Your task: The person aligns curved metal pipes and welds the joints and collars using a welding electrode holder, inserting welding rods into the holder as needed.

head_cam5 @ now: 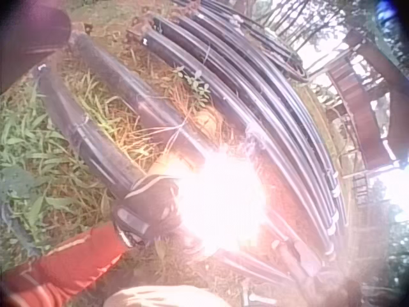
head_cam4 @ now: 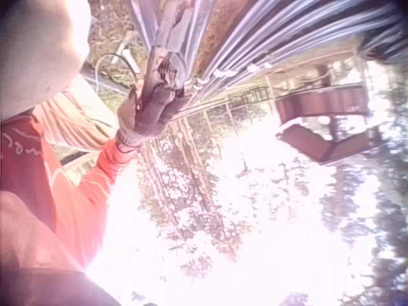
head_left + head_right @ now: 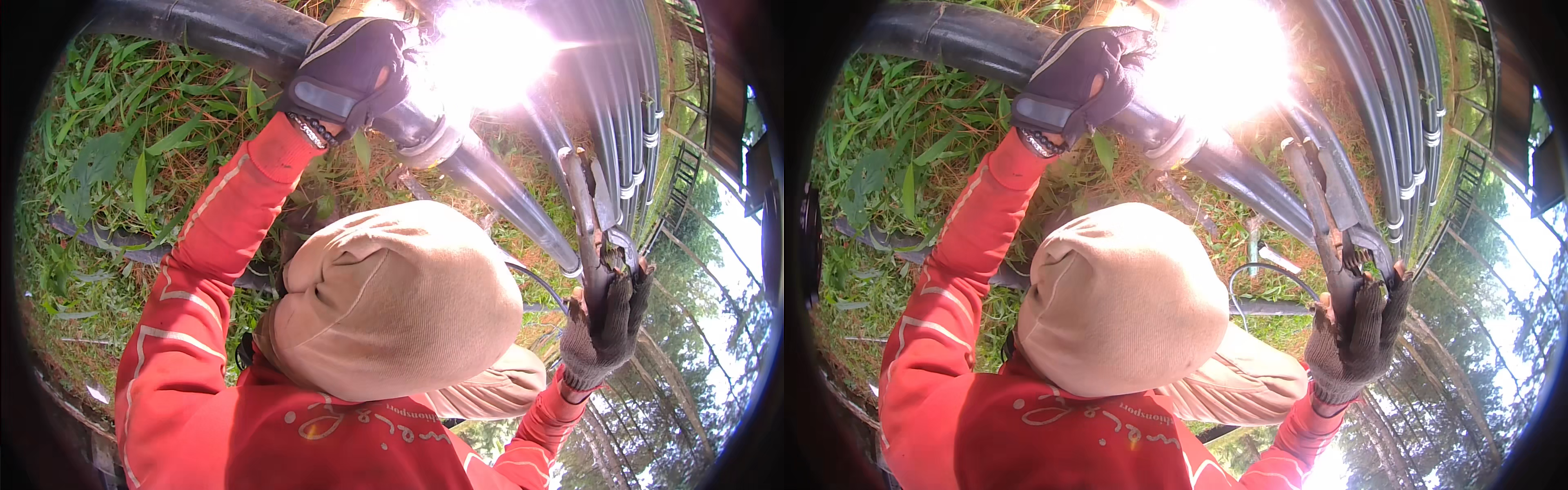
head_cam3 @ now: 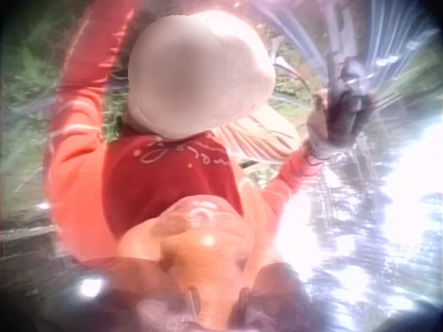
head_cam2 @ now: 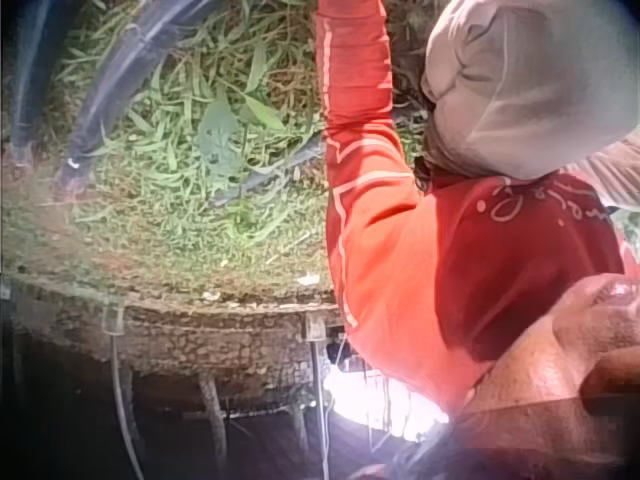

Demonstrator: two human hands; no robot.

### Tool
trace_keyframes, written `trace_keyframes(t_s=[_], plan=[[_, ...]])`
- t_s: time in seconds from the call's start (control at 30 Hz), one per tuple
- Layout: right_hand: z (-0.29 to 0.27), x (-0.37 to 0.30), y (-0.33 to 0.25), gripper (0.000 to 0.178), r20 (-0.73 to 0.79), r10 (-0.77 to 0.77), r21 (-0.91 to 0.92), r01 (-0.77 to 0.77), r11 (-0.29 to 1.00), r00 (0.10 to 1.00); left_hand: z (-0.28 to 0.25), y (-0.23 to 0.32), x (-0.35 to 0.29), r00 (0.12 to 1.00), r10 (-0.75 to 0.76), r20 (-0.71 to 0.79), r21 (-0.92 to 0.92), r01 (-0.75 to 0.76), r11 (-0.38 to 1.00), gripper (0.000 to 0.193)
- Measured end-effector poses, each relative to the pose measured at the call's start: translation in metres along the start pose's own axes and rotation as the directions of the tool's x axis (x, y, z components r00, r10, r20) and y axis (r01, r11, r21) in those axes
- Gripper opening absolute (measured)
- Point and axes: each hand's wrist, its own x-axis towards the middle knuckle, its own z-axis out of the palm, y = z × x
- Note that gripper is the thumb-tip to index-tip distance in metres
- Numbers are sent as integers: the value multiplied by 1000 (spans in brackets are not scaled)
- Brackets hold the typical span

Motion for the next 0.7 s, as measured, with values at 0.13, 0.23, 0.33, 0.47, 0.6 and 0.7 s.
trace_keyframes(t_s=[0.13, 0.23, 0.33, 0.47, 0.6, 0.7], plan=[[-3, 1, -1, 68, -23, -17, -40, 16, 999, 1000, -3, 4, 6, 993, -68, 91, 18, 67, 998, 24], [-5, 4, -2, 69, -4, -2, -52, 2, 999, 1000, -2, -2, 2, 994, 94, -60, 39, -92, 995, 25], [-4, 4, 0, 69, 0, 1, -35, -1, 999, 1000, -14, 15, 9, 972, -162, 168, -44, 172, 984, 27], [-2, 3, 1, 68, -27, -24, -9, 23, 1000, 999, -9, 8, 7, 989, -68, 132, -19, 71, 997, 28], [0, 7, -3, 67, -21, -18, -8, 18, 1000, 1000, 6, -8, -2, 999, 41, -27, 56, -40, 998, 27], [0, 6, -4, 67, -13, 12, 1, -12, 1000, 1000, 1, 1, 4, 999, -2, 45, 76, -1, 997, 26]])
